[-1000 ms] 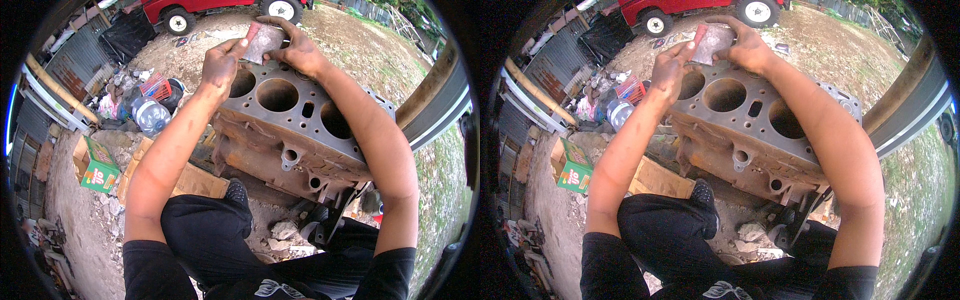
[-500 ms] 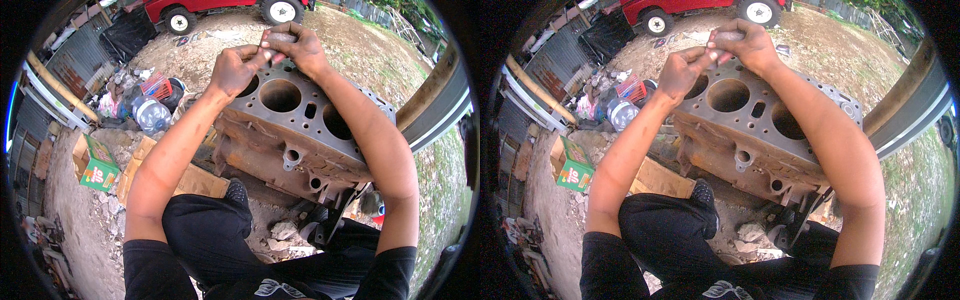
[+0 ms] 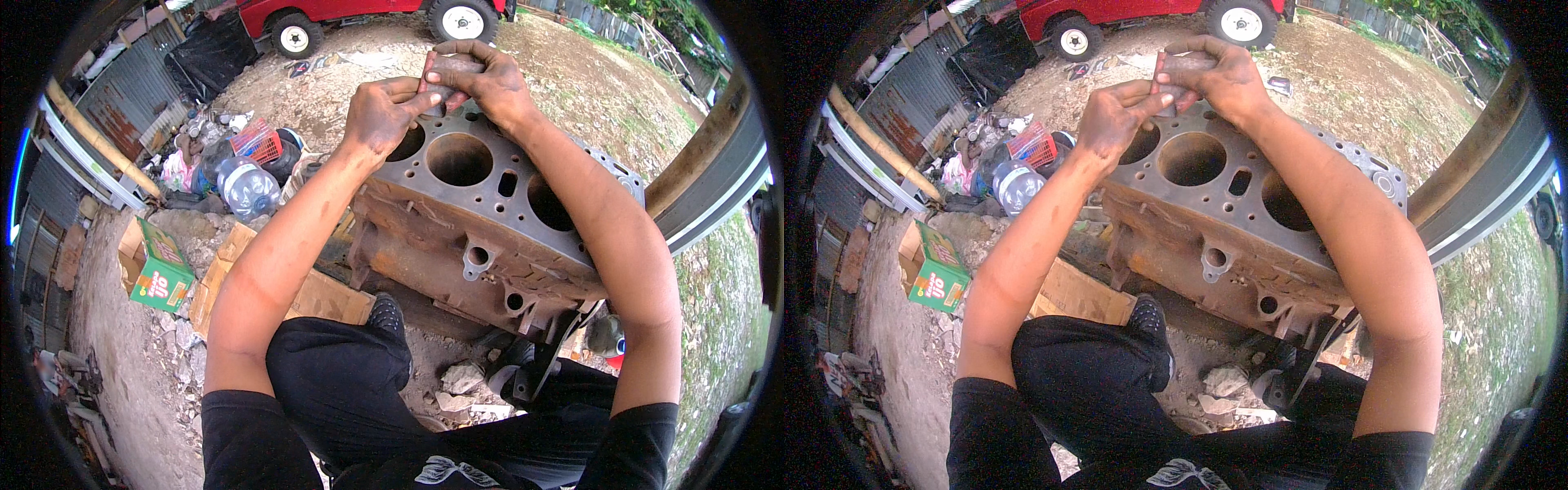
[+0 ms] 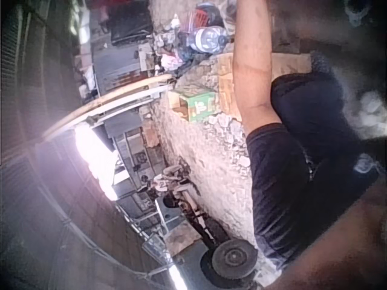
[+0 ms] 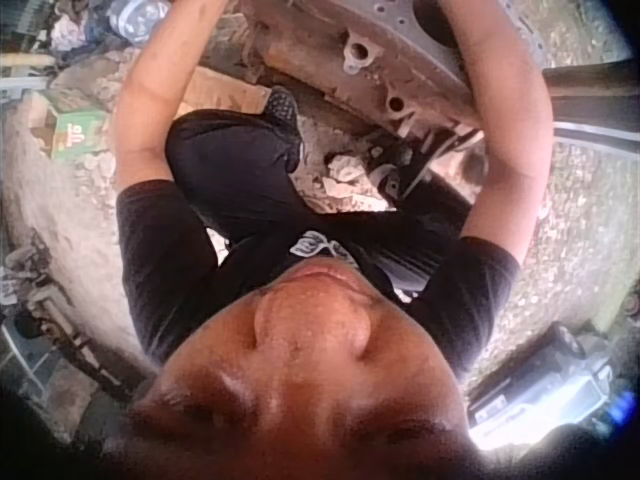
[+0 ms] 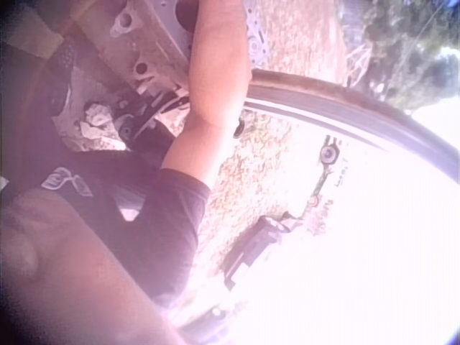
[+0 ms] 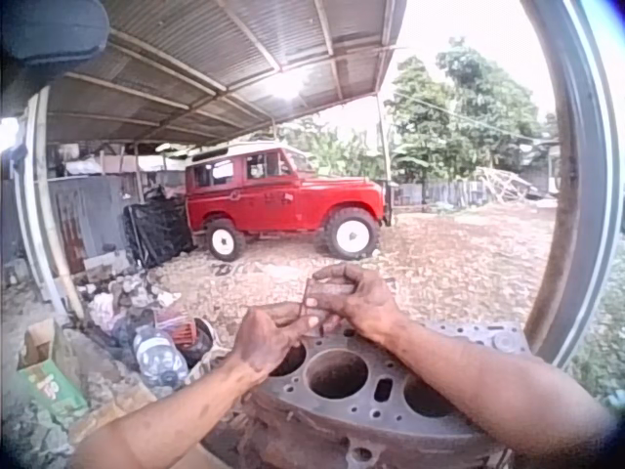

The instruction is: The person uses a sanding block to smooth the top surface of a metal engine block. They repeatedly rub the sanding block over the flat areas around the cylinder openings, occasionally adjusting the block's position.

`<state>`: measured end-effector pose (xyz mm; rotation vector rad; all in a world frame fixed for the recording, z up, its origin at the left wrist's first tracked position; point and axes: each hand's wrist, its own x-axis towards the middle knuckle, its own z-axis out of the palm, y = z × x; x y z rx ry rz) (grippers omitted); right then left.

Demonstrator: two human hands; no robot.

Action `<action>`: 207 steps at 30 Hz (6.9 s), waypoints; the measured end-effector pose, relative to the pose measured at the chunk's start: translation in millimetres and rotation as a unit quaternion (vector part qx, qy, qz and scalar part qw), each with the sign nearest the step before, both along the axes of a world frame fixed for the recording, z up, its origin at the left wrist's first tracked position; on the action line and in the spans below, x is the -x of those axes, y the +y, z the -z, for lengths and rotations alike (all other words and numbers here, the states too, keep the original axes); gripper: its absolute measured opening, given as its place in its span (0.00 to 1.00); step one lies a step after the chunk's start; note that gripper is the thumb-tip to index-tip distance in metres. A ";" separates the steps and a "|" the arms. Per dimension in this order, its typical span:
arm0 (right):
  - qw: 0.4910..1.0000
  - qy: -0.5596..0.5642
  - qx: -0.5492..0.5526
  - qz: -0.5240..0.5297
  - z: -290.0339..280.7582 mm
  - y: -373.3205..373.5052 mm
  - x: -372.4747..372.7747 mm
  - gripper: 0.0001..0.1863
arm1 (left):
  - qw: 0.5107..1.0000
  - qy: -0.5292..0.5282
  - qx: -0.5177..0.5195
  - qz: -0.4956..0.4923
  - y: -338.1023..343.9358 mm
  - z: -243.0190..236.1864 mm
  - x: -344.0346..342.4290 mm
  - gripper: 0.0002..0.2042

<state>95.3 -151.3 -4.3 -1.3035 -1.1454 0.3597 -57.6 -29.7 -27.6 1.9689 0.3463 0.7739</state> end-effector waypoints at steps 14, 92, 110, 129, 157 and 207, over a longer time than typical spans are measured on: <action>0.999 -0.011 0.036 -0.024 12.1 12.8 -13.2 0.22 | 0.995 0.006 -0.014 -0.101 4.2 3.3 -1.4 0.15; 0.995 -0.072 0.056 0.043 7.3 9.9 -4.8 0.15 | 0.996 -0.053 -0.027 0.066 36.7 0.3 -1.7 0.12; 0.945 -0.296 0.128 0.047 -12.4 -0.9 -1.0 0.03 | 0.983 0.055 -0.146 -0.094 51.6 15.9 -0.8 0.17; 0.891 -0.410 0.157 0.119 -3.7 2.1 13.4 0.08 | 0.983 0.050 -0.155 -0.080 51.1 17.2 4.0 0.19; 0.885 -0.442 0.037 0.140 -3.2 7.0 5.9 0.04 | 0.968 0.075 -0.227 -0.075 43.8 15.2 10.3 0.18; 0.917 -0.351 0.092 0.166 -3.0 5.9 13.3 0.03 | 0.945 0.105 -0.301 -0.068 29.5 14.7 8.1 0.14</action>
